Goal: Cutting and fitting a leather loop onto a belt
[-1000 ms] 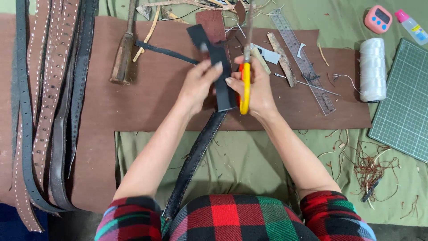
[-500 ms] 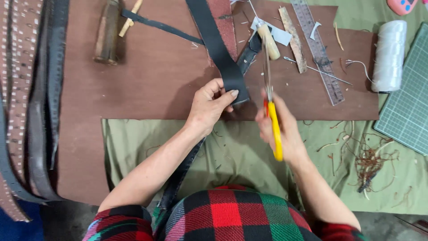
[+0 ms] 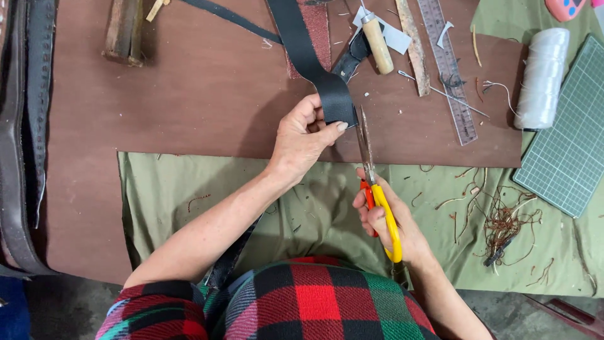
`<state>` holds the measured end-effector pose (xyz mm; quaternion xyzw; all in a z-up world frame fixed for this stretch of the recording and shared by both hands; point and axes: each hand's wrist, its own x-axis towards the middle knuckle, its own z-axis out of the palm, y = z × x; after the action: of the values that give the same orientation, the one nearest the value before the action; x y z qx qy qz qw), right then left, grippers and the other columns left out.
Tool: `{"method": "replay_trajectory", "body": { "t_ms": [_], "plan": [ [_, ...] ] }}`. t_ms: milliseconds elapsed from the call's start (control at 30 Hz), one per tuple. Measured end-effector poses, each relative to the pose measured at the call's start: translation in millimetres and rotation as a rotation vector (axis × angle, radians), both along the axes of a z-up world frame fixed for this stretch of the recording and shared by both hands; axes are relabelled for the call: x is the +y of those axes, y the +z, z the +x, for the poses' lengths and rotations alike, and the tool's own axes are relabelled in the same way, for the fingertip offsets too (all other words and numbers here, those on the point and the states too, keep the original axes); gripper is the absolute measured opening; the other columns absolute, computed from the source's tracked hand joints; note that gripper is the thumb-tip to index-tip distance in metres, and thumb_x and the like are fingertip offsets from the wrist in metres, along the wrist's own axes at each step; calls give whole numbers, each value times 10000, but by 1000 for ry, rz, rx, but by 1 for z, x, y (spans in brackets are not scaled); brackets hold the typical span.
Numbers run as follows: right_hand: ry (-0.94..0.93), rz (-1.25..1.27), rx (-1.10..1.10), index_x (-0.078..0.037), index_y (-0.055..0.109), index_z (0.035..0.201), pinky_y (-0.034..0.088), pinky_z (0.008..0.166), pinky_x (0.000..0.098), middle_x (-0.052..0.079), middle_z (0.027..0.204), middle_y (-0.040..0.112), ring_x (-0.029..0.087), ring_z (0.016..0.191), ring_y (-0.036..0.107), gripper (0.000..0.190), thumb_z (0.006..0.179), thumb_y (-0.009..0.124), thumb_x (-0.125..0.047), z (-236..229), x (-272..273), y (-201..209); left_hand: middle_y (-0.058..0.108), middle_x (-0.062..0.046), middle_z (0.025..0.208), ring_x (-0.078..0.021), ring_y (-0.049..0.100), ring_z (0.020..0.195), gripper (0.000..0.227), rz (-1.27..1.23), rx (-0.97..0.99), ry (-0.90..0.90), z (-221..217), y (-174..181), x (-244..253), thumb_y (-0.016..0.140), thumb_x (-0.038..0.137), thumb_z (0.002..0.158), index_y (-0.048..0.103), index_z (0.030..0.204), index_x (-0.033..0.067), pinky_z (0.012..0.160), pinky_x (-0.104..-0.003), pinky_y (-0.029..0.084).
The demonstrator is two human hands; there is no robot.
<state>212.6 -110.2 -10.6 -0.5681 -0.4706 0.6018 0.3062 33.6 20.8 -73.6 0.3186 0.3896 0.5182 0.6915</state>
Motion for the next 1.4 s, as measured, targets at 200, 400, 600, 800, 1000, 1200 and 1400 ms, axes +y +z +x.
{"method": "replay_trajectory", "body": {
  "t_ms": [200, 400, 600, 800, 1000, 1200, 1400],
  "plan": [
    [23, 2, 4, 9, 324, 1561, 505, 480, 281, 151, 917, 577, 143, 541, 519, 816, 981, 462, -548, -2, 0, -4, 679, -32, 890, -48, 645, 752, 365, 8, -11, 20, 4, -1, -3, 768, -43, 852, 696, 1183, 91, 634, -220, 605],
    [24, 14, 45, 17, 312, 1560, 492, 470, 267, 150, 914, 566, 135, 537, 505, 864, 968, 483, -588, -4, 1, -12, 659, -28, 872, -46, 630, 709, 372, 17, -14, 31, 7, 2, -6, 771, -47, 840, 697, 1178, 88, 607, -218, 595],
    [-8, 5, 68, 39, 330, 1538, 479, 442, 261, 165, 936, 562, 136, 542, 491, 882, 960, 488, -609, -10, 2, -8, 682, -40, 888, -56, 648, 706, 362, 4, 2, 7, 4, 8, -8, 773, -27, 838, 695, 1172, 88, 603, -212, 589],
    [-42, 5, 84, 54, 382, 1503, 479, 418, 271, 190, 930, 584, 153, 528, 499, 870, 955, 491, -613, -7, 2, -15, 704, -45, 911, -45, 647, 750, 380, -24, 21, -19, 1, 16, -10, 773, -27, 840, 690, 1192, 88, 626, -217, 595],
    [-39, 19, 79, 66, 409, 1477, 481, 404, 279, 188, 880, 574, 150, 474, 491, 798, 980, 486, -553, -8, 3, -15, 715, -60, 930, -66, 671, 778, 396, -21, 14, -44, 1, 10, -11, 775, -17, 845, 681, 1215, 91, 634, -214, 599],
    [-91, 6, 84, 74, 448, 1444, 458, 392, 275, 180, 866, 577, 136, 466, 465, 726, 1004, 489, -502, -9, 2, -17, 734, -105, 939, -127, 726, 804, 377, -30, 9, -59, -2, 15, -11, 758, -26, 854, 676, 1211, 63, 638, -222, 612],
    [-111, 1, 89, 68, 454, 1446, 441, 383, 256, 159, 849, 554, 127, 472, 460, 736, 996, 501, -512, -11, 1, -19, 571, -29, 722, -95, 638, 715, 266, -178, -23, 8, -2, 6, -4, 778, 306, 915, 722, 935, 46, 559, -217, 613]
  ]
}}
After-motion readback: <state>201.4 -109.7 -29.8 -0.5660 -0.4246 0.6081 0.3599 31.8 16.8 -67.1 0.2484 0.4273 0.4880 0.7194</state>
